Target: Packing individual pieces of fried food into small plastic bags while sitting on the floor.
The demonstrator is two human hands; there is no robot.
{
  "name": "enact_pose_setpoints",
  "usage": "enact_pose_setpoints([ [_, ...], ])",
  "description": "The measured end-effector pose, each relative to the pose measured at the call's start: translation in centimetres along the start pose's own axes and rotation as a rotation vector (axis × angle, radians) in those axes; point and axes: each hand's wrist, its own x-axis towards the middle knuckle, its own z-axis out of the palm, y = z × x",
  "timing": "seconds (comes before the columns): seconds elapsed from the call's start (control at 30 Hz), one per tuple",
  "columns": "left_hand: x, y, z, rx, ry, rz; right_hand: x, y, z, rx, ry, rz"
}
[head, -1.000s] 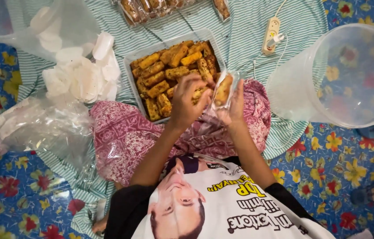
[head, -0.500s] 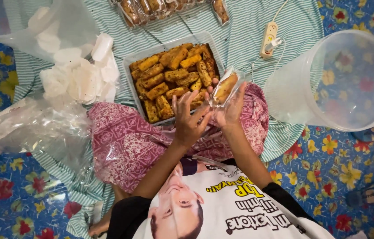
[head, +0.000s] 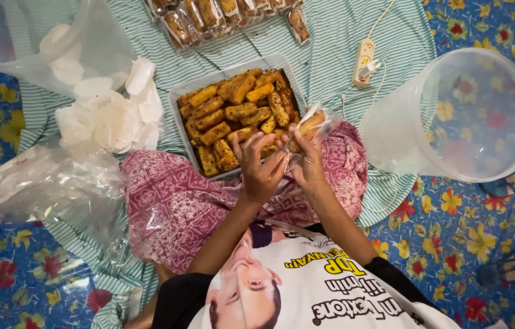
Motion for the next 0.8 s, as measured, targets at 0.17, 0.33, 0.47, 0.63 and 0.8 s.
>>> enact_pose_setpoints([
  [0.17,-0.3,-0.3,0.5,-0.002,0.001,0.005,-0.8,-0.5,1.3,-0.040,-0.013,-0.027],
  [0.33,-0.3,-0.5,0.2,-0.071,-0.002,0.040,1.2,0.2,-2.3,-0.034,-0.052,0.012],
  [0.47,-3.0,-2.5,-0.6,-0.232,-0.069,0.014,1.3,-1.7,-3.8,-0.109,-0.112,0.124],
  [0.63,-0.8,-3.9,-2.4,-0.420,-0.171,-0.297,0.8,-3.9,-3.6,-0.207,-0.265,0.268],
  [0.8,3.1,-3.5,-2.2,-0.504,-0.444,-0.528,-1.9,-7.6,-0.9,-0.443,-0.339,0.454],
])
